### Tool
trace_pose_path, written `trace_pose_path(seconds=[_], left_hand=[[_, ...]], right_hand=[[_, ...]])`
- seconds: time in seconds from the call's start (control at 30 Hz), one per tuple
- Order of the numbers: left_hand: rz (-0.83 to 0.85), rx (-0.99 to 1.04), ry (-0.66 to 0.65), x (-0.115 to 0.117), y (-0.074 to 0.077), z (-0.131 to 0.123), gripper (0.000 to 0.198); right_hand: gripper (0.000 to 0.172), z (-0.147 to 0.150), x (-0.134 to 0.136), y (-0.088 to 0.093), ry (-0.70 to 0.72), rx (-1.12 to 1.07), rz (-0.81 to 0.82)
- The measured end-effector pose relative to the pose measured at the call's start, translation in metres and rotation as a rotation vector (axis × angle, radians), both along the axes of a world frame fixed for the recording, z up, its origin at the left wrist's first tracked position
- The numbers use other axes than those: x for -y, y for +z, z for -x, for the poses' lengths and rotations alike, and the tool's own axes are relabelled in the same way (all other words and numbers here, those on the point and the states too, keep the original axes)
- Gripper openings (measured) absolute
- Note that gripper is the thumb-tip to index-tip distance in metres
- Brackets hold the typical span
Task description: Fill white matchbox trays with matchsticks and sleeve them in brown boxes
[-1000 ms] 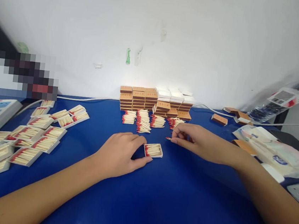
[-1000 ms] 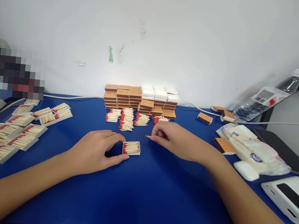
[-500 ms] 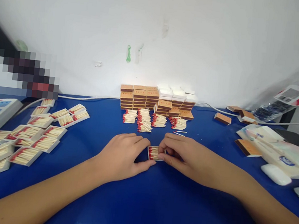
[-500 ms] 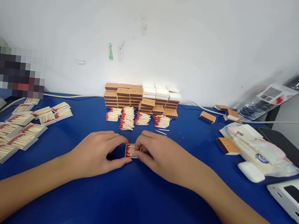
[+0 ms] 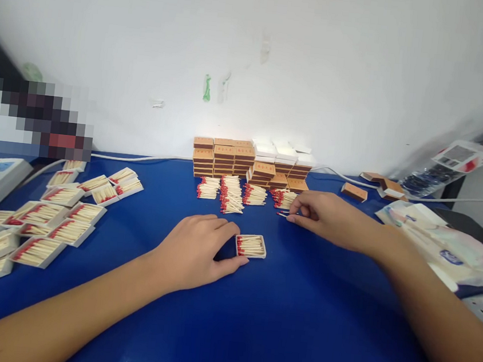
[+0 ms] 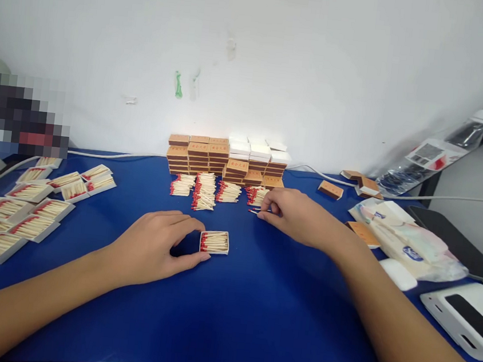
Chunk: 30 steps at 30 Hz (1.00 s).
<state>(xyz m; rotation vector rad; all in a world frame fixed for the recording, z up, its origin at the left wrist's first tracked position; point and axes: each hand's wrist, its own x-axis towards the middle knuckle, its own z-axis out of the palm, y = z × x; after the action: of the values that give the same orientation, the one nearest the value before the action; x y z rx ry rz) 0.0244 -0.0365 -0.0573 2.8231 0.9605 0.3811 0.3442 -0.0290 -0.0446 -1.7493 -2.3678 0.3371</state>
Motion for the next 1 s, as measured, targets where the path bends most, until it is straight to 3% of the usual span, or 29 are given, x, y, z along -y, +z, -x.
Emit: trace_pose_path(seconds=[0.37, 0.87, 1.0], left_hand=[[0.004, -0.009, -0.002, 0.001, -0.002, 0.001, 0.037], [-0.005, -0.009, -0.004, 0.0, -0.001, 0.001, 0.037], [0.022, -0.011, 0.013, 0.0, 0.0, 0.001, 0.037]], right_hand=[[0.021, -0.011, -0.004, -0.004, -0.045, 0.024, 0.031], [0.028, 0.005, 0.001, -0.003, 0.034, -0.016, 0.045], [0.031, 0.019, 0.009, 0.005, 0.058, -0.081, 0.036]])
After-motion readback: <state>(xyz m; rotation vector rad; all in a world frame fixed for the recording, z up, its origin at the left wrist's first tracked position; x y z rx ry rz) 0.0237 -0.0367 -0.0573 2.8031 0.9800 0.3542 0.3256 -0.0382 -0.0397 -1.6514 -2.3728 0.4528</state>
